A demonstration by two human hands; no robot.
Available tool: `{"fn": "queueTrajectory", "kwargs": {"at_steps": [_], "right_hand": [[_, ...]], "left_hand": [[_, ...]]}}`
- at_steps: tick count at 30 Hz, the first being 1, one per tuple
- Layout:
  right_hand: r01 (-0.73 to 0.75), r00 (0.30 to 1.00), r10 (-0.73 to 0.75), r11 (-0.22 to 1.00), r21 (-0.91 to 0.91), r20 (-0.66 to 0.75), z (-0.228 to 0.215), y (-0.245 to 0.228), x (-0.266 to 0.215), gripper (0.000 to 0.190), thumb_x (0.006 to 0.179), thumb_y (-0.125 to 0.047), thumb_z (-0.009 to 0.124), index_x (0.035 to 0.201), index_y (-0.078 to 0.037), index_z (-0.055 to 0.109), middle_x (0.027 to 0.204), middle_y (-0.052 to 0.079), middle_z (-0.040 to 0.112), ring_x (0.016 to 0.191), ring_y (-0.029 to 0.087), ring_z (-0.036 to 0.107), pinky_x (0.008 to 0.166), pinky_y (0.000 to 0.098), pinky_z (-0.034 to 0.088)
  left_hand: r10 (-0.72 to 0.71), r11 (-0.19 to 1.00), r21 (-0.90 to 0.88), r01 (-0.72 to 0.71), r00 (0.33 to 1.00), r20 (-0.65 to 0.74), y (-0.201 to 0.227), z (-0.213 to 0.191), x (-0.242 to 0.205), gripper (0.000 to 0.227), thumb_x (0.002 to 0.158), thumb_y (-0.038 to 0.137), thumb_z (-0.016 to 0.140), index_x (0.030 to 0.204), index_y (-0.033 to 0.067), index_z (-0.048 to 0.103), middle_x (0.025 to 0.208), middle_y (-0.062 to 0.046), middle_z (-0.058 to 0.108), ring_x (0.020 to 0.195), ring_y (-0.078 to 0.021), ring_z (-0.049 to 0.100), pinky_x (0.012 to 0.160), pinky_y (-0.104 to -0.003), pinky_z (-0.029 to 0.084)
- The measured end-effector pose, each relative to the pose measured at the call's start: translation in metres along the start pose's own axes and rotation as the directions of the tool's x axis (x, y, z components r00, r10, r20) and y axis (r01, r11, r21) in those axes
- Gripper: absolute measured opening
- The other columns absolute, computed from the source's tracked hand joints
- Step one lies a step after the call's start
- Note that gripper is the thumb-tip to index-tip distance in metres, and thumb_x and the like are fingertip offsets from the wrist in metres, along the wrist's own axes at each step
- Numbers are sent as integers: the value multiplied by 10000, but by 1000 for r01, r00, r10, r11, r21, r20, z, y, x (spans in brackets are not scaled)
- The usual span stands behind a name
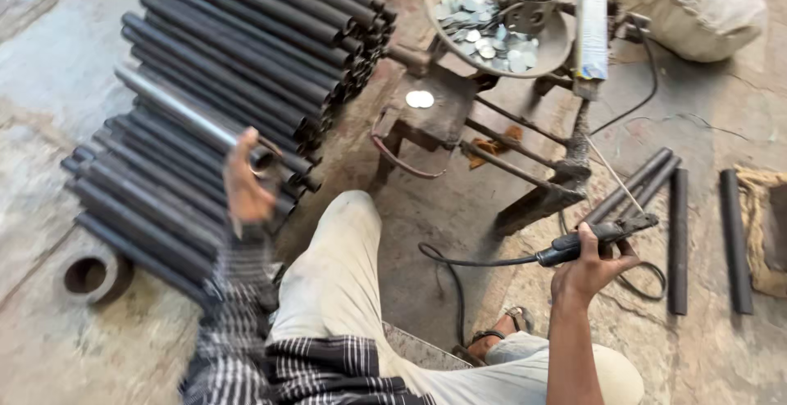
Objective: The person sits on the floor and repeatedly picks up metal pipes and small circular metal discs. They place a disc on the end of a pipe and use a welding torch to attach it, creating sparks. After welding, the person sets the pipe aside and repeats the process with new materials.
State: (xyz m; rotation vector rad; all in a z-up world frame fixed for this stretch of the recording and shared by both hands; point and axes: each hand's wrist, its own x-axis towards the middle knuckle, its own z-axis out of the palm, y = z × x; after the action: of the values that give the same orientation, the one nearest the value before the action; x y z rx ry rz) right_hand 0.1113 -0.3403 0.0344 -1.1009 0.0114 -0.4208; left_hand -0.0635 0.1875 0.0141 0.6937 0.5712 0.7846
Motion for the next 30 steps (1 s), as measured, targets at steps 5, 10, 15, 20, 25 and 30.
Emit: {"fn": "queueTrajectory", "kwargs": {"at_steps": [5, 10, 15, 20, 25, 30], "right_hand": [[18, 998, -15, 998, 55, -63, -12, -15, 12, 609, 927, 73, 742, 1308, -101, 300, 1131, 175, 551, 881, 228, 645, 744, 376, 587], [64, 989, -60, 998, 23, -135, -42, -34, 13, 614, 931, 72, 742, 1348, -80, 316, 1118, 134, 545, 872, 222, 633, 746, 378, 585], [96, 975, -93, 995, 5, -203, -63, -62, 16, 636, 870, 57, 719, 1334, -133, 327, 1087, 129, 584, 839, 217, 653, 737, 358, 603], [-14, 995, 11, 999, -38, -100, -75, -93, 10, 588, 844, 30, 704, 1289, -109, 347, 1059, 125, 574, 805, 243, 661, 679, 359, 573], [9, 998, -16, 993, -121, -59, -69, -110, -11, 600, 831, 27, 701, 1322, -101, 382, 1102, 166, 614, 881, 220, 647, 779, 353, 587], [-14, 999, 9, 991, -137, -43, -58, -107, -21, 585, 829, 2, 695, 1306, -101, 374, 1109, 163, 621, 901, 215, 649, 822, 352, 585]], "left_hand": [[276, 920, 137, -366, 858, 434, -54, 105, -109, 653, 969, 238, 691, 1490, 0, 378, 1283, -59, 550, 1155, -140, 539, 1016, -308, 449], [131, 991, -77, -108, 889, 439, -70, 186, -40, 493, 1051, 232, 686, 1466, 74, 473, 1122, -68, 636, 962, -167, 636, 860, -345, 565], [-65, 993, -41, 107, 818, 571, -166, 218, -87, 375, 1028, 134, 714, 1342, 61, 521, 1077, -57, 635, 943, -161, 635, 821, -327, 547], [-210, 978, 156, 140, 660, 721, -258, 230, -90, 417, 976, 49, 736, 1342, 47, 535, 1123, -40, 649, 1014, -159, 652, 873, -336, 565], [-250, 943, 333, 3, 668, 701, -374, 190, -79, 590, 952, 74, 701, 1457, 147, 405, 1142, -20, 635, 987, -110, 615, 846, -302, 549], [-97, 739, 529, -418, 711, 696, -443, 119, -68, 635, 888, 126, 819, 1404, 93, 450, 1075, -146, 706, 948, -248, 694, 827, -377, 567]]}}
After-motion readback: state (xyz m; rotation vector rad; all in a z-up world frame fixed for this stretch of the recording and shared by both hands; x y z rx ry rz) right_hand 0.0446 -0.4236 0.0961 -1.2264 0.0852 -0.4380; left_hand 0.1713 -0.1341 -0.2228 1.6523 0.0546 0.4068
